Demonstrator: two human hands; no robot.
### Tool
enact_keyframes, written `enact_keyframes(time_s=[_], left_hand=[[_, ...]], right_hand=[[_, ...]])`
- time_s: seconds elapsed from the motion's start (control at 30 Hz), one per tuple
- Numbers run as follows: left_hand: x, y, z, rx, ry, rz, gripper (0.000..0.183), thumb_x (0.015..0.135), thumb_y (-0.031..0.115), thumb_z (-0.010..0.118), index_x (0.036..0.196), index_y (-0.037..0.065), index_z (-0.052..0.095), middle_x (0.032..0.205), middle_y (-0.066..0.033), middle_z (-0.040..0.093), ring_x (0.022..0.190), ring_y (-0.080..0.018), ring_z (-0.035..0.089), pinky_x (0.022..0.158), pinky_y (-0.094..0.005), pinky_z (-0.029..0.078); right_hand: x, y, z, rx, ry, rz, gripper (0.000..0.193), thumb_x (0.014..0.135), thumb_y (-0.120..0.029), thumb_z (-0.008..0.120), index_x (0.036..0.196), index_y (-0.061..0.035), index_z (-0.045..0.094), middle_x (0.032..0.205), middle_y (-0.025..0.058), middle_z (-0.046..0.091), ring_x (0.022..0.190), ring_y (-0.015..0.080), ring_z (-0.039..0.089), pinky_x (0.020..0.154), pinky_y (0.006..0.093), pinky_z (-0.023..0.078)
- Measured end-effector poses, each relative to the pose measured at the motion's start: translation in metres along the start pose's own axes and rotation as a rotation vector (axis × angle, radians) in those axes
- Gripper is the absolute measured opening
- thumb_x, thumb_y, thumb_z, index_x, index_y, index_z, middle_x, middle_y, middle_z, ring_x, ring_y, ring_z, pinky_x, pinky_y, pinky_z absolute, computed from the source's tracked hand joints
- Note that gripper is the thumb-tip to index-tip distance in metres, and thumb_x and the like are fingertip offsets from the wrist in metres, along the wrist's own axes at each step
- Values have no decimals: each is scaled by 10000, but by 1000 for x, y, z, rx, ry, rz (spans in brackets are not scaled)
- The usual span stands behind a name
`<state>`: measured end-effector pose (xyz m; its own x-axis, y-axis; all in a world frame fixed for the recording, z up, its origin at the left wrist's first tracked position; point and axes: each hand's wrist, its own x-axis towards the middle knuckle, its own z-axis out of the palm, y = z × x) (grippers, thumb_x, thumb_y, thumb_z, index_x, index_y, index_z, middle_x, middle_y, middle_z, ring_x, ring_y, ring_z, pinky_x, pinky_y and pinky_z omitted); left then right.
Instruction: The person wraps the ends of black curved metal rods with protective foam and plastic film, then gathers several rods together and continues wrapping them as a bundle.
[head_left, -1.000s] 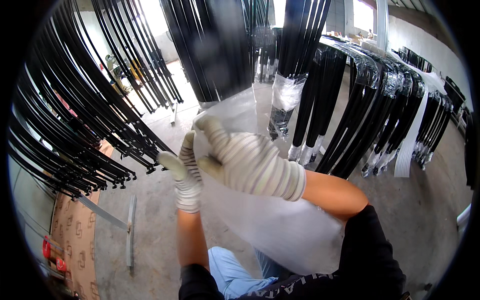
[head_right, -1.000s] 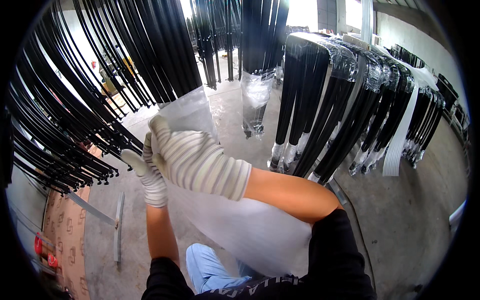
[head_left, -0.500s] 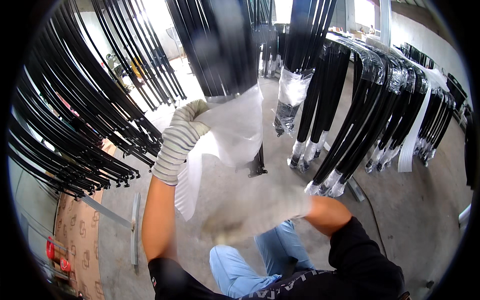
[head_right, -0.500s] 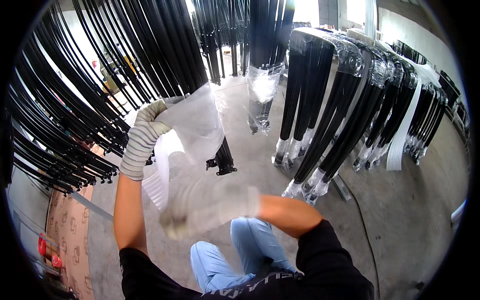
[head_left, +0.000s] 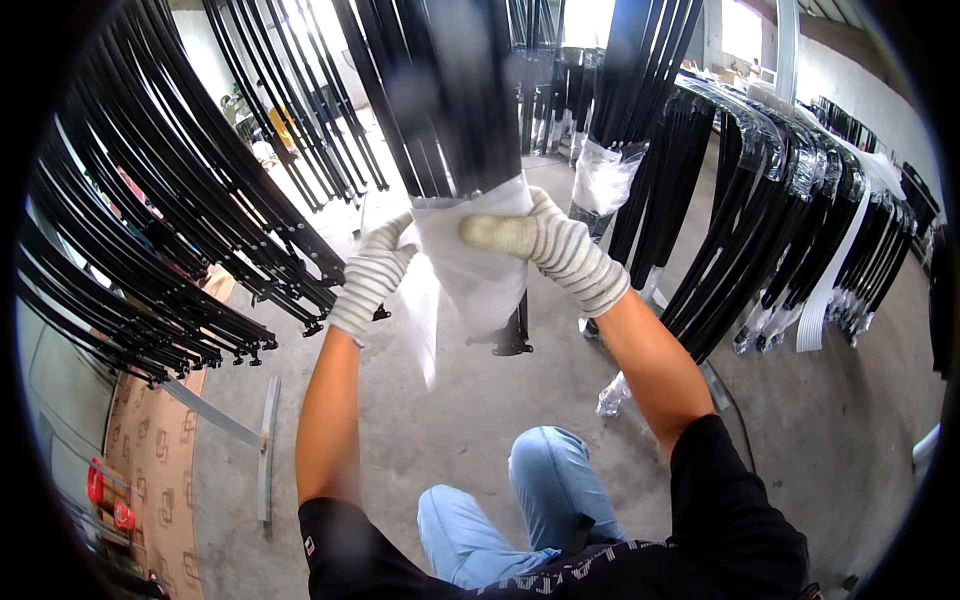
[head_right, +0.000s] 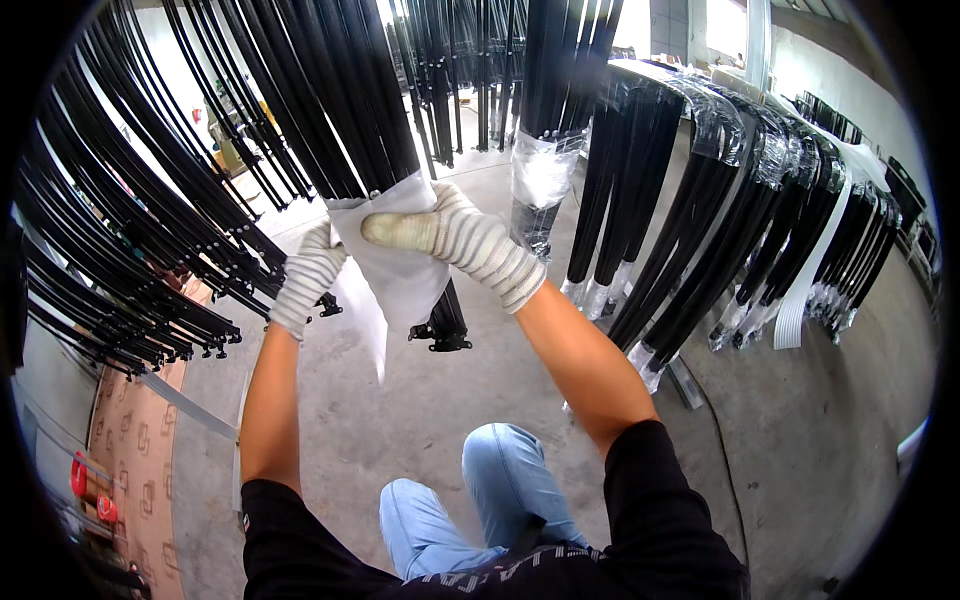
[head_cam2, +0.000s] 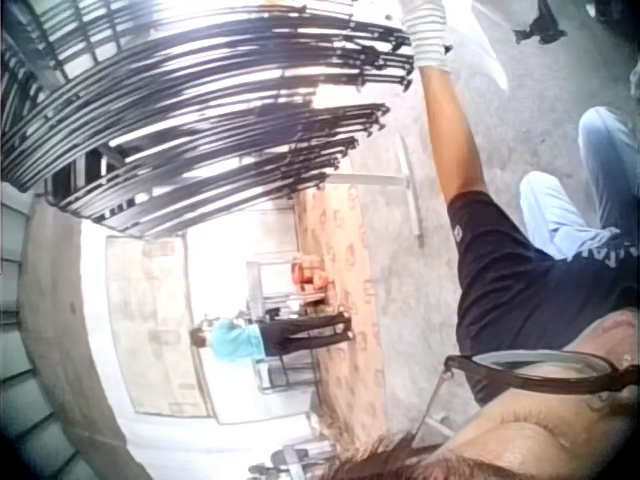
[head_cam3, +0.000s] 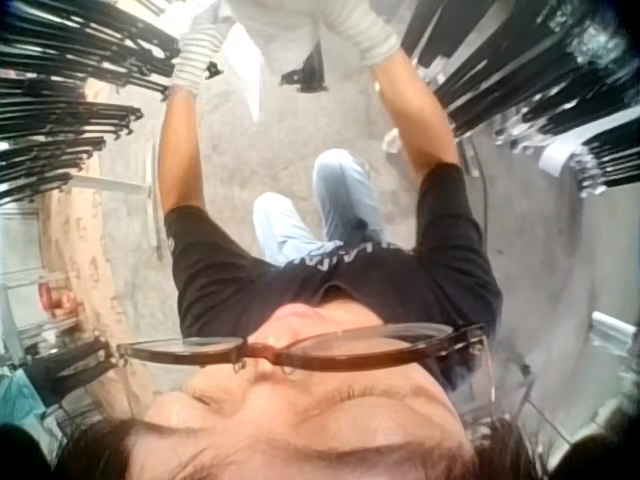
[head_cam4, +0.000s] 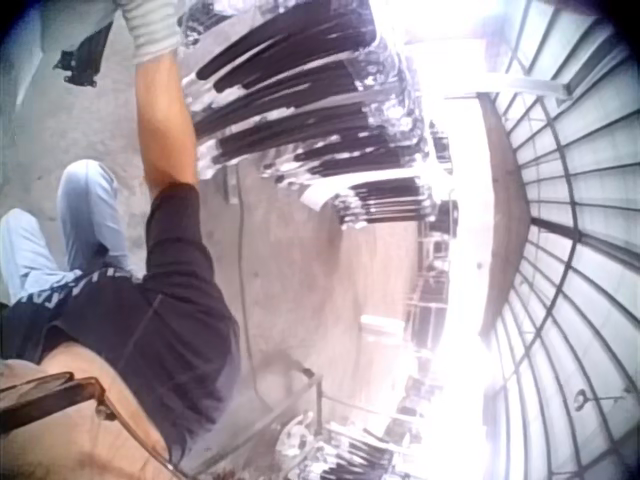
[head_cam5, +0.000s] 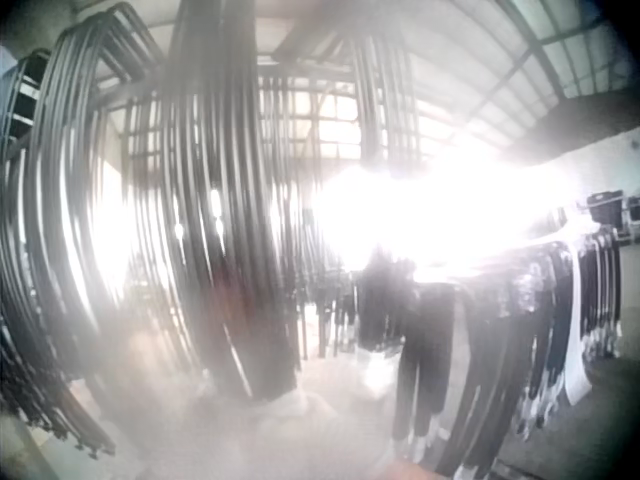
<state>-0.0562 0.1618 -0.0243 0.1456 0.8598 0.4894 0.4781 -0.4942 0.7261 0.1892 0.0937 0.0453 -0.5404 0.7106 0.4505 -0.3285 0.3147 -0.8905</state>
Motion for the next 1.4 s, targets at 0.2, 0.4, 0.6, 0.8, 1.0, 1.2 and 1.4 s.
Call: enact_keyframes(time_s=[0.2,0.4,0.6,0.8,1.0,1.2,1.4], left_hand=[[20,11,75,-72,45,72,302,792,137,553,1069,23,511,1053,-82,550,955,-141,517,842,-276,419],[23,37,106,-360,218,140,338,822,216,502,1088,9,500,1061,-108,543,994,-173,511,858,-296,410],[-42,80,61,-734,269,236,398,851,296,452,1107,-6,490,1068,-135,537,1033,-204,506,874,-316,401],[-82,153,98,-199,595,407,922,630,156,710,1344,105,129,1244,-77,337,1110,-195,403,906,-315,375],[-72,140,90,-284,539,364,1018,564,97,742,1354,137,102,1268,-80,311,1121,-202,389,925,-316,365],[-67,138,83,-303,490,345,917,591,28,712,1305,223,170,1150,-43,397,1016,-145,471,866,-320,451],[-47,139,93,-769,444,16,862,615,66,687,1296,127,162,1174,-55,393,1074,-147,422,898,-299,399]], right_hand=[[-5,11,-23,-317,-75,1,387,887,-197,442,1202,24,404,1107,113,538,956,144,530,799,244,442],[-13,25,-49,-1053,-192,-379,355,777,-111,541,1123,-66,475,991,144,551,946,285,519,812,330,417],[-37,-2,-15,-1342,85,131,337,781,-203,542,1067,-42,469,755,181,582,718,334,574,601,373,462],[-57,-21,-2,-1225,63,251,235,758,-159,548,943,-25,494,661,135,547,586,228,541,564,317,440],[-83,-7,-43,-428,19,595,257,684,-86,660,919,-15,582,704,-56,556,653,43,495,588,216,444],[-119,-13,-72,-469,217,385,141,749,-31,595,850,46,534,688,3,494,606,68,469,513,215,392],[-147,-36,-41,-554,-80,98,165,788,-160,603,845,-7,582,624,22,557,566,62,525,466,157,440]])
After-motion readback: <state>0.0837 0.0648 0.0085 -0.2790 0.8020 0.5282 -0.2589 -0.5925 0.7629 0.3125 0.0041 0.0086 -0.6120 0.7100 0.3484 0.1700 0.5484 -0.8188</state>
